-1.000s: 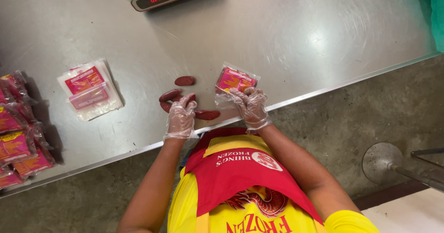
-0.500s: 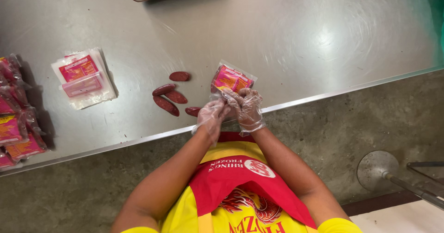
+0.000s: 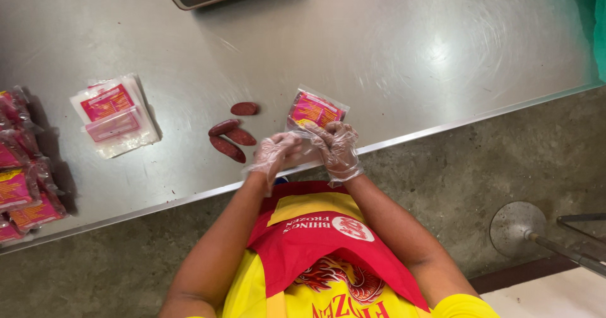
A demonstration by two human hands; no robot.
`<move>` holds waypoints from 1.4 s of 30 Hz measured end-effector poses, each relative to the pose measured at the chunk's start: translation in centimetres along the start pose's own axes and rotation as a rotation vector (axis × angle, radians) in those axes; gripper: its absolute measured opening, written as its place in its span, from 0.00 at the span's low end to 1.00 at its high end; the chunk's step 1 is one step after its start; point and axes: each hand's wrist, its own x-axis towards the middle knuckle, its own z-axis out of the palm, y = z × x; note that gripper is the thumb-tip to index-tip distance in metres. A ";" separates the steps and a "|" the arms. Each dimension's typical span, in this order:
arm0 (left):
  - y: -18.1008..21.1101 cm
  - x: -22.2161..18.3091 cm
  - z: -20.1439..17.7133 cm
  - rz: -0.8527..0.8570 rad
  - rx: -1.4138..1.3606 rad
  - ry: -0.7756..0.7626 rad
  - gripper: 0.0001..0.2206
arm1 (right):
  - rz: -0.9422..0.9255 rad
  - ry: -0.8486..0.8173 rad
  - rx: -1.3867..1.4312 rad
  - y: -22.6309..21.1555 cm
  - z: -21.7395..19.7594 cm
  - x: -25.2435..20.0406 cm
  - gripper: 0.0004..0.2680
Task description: The person places red sausages into clear plastic bags on a stainless steel table. They pick up the sausages from a pile, insert them into the bags, and then seal the bags by hand. The sealed packages are then stacked on the left side of the table.
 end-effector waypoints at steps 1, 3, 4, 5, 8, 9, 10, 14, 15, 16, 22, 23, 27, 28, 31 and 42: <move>1.4 -0.6 -0.9 -0.010 0.207 0.054 0.09 | -0.032 0.028 -0.021 -0.3 -0.1 -0.1 0.14; 4.7 -1.5 -3.4 0.294 0.888 0.375 0.07 | -0.098 0.087 -0.062 -0.7 0.0 0.0 0.16; 6.5 -1.7 -4.4 0.557 1.117 0.504 0.10 | -0.141 0.118 -0.083 -0.8 0.2 0.0 0.18; 8.0 -1.7 -4.8 0.828 1.341 0.627 0.14 | -0.184 0.148 -0.104 -0.9 0.5 0.1 0.20; 11.0 -1.8 -4.0 0.203 0.579 0.201 0.12 | -0.160 0.151 -0.115 -0.6 2.7 0.7 0.22; 11.9 -1.8 -3.6 0.291 0.844 0.150 0.21 | -0.130 0.138 -0.109 -0.1 3.3 1.2 0.22; 12.3 -2.1 -3.4 0.366 1.109 0.097 0.31 | -0.141 0.151 -0.100 0.4 3.5 1.3 0.22; 14.4 -2.1 -2.3 -0.321 0.628 0.220 0.16 | -0.172 0.137 -0.099 1.3 3.8 1.5 0.19; 14.4 -2.1 -2.6 -0.144 0.771 0.156 0.16 | -0.173 0.118 -0.110 1.2 3.7 1.6 0.17; 14.0 -2.0 -3.0 0.031 0.908 0.088 0.15 | -0.178 0.119 -0.096 1.1 3.5 1.4 0.17; 7.6 -2.7 -5.3 0.130 0.634 0.125 0.13 | -0.231 0.084 -0.057 0.3 2.3 1.6 0.17; 5.8 -3.1 -6.0 0.116 0.549 0.148 0.14 | -0.243 0.079 -0.060 0.3 2.4 1.7 0.16; -4.2 -3.0 -3.8 -0.032 -0.113 -0.076 0.11 | -0.279 0.050 -0.023 0.6 2.5 1.7 0.17; -6.0 -2.8 -2.8 0.009 -0.223 -0.033 0.10 | -0.254 0.038 -0.023 0.7 2.6 1.5 0.16; -8.9 -1.6 1.1 0.118 -0.468 0.119 0.08 | -0.216 0.021 -0.022 0.7 2.7 1.7 0.16; -6.4 1.9 4.6 0.293 -0.740 -0.137 0.18 | -0.203 0.010 0.020 0.2 2.2 1.6 0.14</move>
